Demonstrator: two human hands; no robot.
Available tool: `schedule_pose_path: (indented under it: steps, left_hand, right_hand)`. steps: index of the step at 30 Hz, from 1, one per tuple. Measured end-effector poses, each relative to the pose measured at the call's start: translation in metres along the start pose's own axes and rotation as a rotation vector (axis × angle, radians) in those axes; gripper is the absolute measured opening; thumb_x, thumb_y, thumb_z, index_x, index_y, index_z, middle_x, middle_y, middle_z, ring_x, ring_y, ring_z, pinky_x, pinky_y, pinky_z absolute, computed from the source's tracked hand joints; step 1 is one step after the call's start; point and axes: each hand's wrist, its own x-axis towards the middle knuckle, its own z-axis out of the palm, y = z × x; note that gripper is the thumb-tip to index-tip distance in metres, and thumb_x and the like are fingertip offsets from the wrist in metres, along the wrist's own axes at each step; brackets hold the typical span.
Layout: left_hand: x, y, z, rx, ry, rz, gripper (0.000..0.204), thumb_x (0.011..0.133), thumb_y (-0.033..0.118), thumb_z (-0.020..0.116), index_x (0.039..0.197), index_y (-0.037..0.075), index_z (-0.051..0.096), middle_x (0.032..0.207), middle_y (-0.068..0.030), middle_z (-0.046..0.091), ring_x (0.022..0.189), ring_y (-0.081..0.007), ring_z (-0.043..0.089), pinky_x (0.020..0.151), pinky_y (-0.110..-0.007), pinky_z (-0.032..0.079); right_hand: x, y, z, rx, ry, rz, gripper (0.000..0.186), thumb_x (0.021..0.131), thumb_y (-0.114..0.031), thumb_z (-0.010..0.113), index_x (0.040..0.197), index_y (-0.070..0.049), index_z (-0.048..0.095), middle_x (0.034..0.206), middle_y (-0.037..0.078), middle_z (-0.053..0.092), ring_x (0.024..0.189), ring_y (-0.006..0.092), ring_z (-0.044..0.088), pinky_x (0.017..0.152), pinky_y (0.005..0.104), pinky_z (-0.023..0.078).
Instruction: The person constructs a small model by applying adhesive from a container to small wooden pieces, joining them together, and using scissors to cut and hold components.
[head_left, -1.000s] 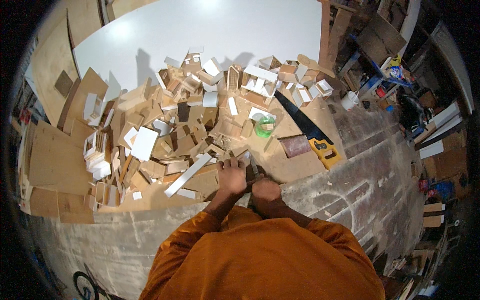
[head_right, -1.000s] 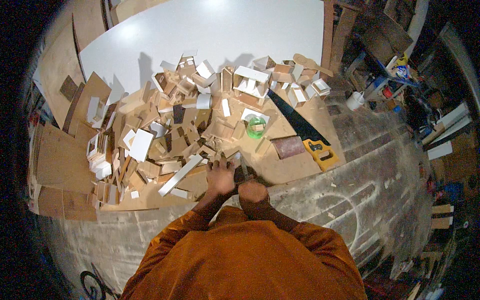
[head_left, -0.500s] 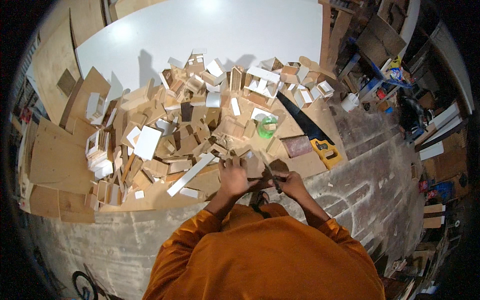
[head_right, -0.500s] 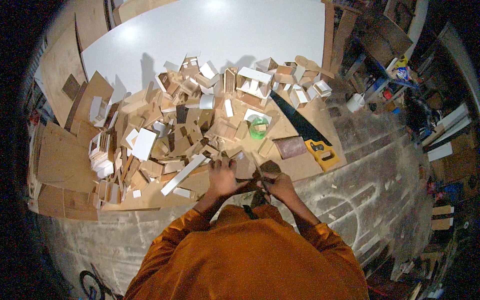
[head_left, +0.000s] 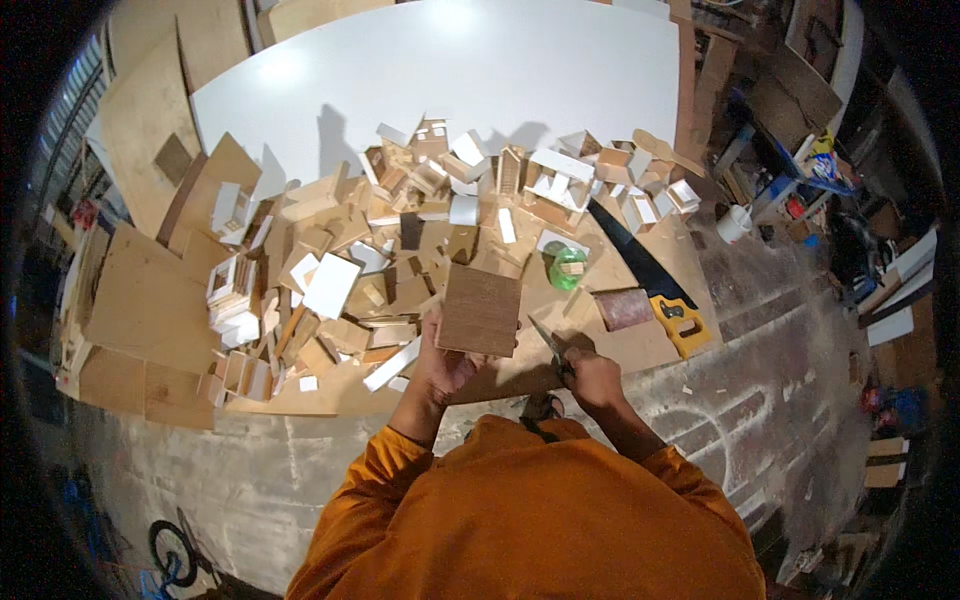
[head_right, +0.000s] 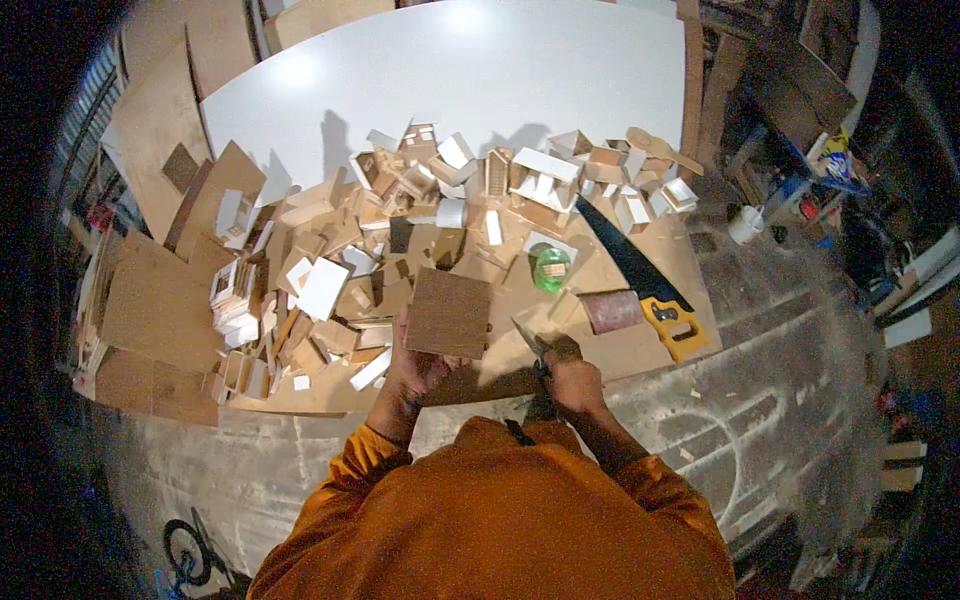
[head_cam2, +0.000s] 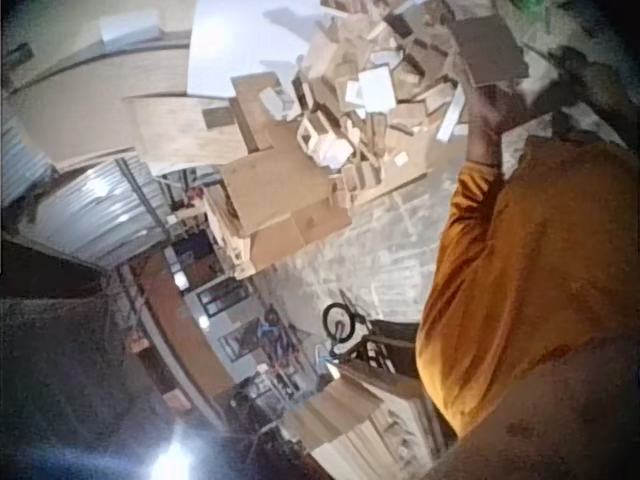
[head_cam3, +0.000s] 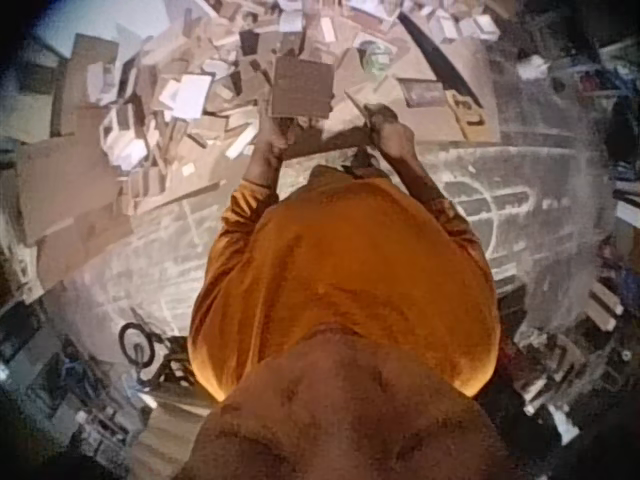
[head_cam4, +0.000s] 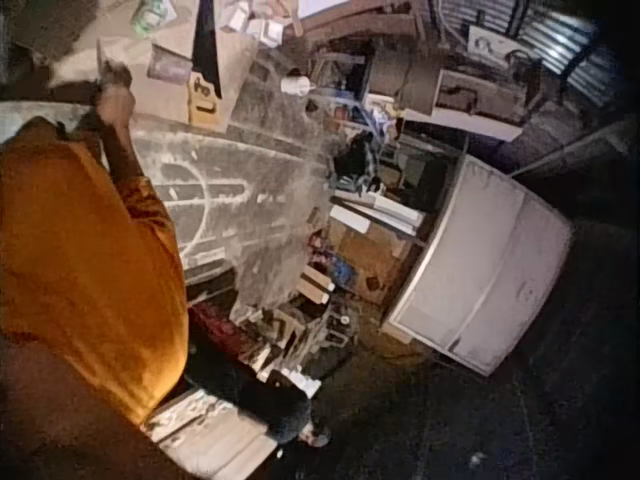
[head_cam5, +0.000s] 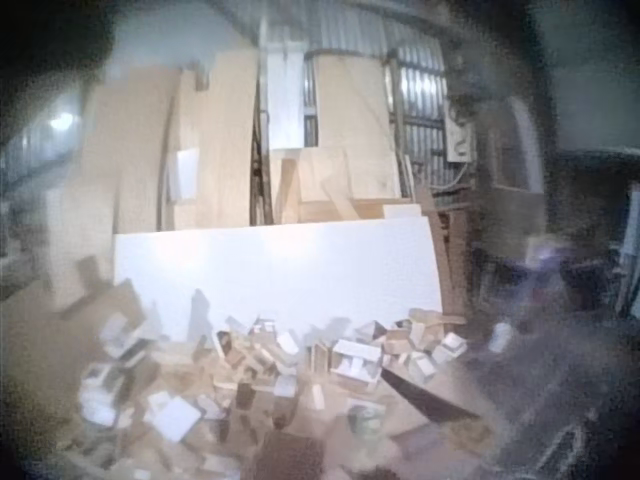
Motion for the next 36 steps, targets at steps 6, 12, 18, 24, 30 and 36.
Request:
schedule_pose_path:
  steps: [6, 12, 18, 24, 30, 36]
  left_hand:
    - [-0.020, 0.008, 0.015, -0.174, -0.133, 0.103, 0.092, 0.081, 0.075, 0.042, 0.140, 0.004, 0.039, 0.127, -0.0233, 0.054, 0.103, -0.0360, 0.061, 0.068, -0.034, 0.055]
    - [-0.036, 0.007, 0.034, -0.137, -0.022, 0.177, 0.092, 0.080, 0.075, 0.043, 0.141, 0.006, 0.038, 0.130, -0.0223, 0.052, 0.105, -0.0377, 0.059, 0.073, -0.038, 0.054]
    - [-0.057, 0.003, 0.037, 0.215, 0.005, 0.350, 0.090, 0.081, 0.075, 0.041, 0.139, 0.007, 0.038, 0.130, -0.0235, 0.050, 0.107, -0.0372, 0.058, 0.082, -0.043, 0.055]
    - [-0.050, -0.012, -0.009, -0.263, -0.036, 0.123, 0.099, 0.077, 0.080, 0.042, 0.142, 0.007, 0.034, 0.135, -0.0229, 0.046, 0.115, -0.0396, 0.053, 0.086, -0.054, 0.050]
    - [-0.061, -0.015, 0.005, -0.234, 0.046, 0.127, 0.091, 0.077, 0.075, 0.049, 0.141, 0.010, 0.039, 0.134, -0.0157, 0.049, 0.114, -0.0354, 0.054, 0.093, -0.051, 0.045]
    - [-0.062, -0.019, -0.003, -0.178, 0.089, 0.110, 0.093, 0.076, 0.076, 0.048, 0.139, 0.009, 0.040, 0.132, -0.0177, 0.051, 0.112, -0.0348, 0.055, 0.089, -0.047, 0.045]
  right_hand:
    - [0.023, 0.003, 0.004, -0.079, 0.024, -0.306, 0.012, 0.076, -0.008, 0.059, 0.085, -0.002, 0.065, 0.079, 0.020, 0.064, 0.072, 0.0349, 0.065, 0.065, 0.0458, 0.052]
    - [0.031, -0.035, -0.062, 0.180, -0.046, -0.238, 0.022, 0.083, -0.010, 0.057, 0.100, -0.006, 0.070, 0.082, 0.021, 0.066, 0.076, 0.0356, 0.066, 0.067, 0.0452, 0.052]
    - [-0.022, -0.122, -0.187, 1.315, -0.451, -0.772, 0.067, 0.090, -0.052, 0.036, 0.127, 0.001, 0.056, 0.129, 0.022, 0.044, 0.117, 0.0329, 0.044, 0.096, 0.0475, 0.034]
    - [-0.055, -0.183, -0.200, 1.868, -0.382, -1.456, 0.106, 0.082, -0.084, 0.023, 0.138, 0.004, 0.044, 0.148, 0.033, 0.024, 0.141, 0.0429, 0.018, 0.110, 0.0576, 0.013]
    - [-0.052, -0.182, -0.200, 1.837, -0.423, -1.627, 0.113, 0.078, -0.087, 0.017, 0.135, 0.007, 0.045, 0.149, 0.040, 0.009, 0.140, 0.0545, 0.006, 0.104, 0.0722, 0.001]
    - [-0.032, -0.160, -0.193, 1.762, -0.718, -1.591, 0.106, 0.080, -0.085, 0.019, 0.140, 0.000, 0.040, 0.151, 0.037, 0.006, 0.140, 0.0547, 0.000, 0.102, 0.0741, 0.002]
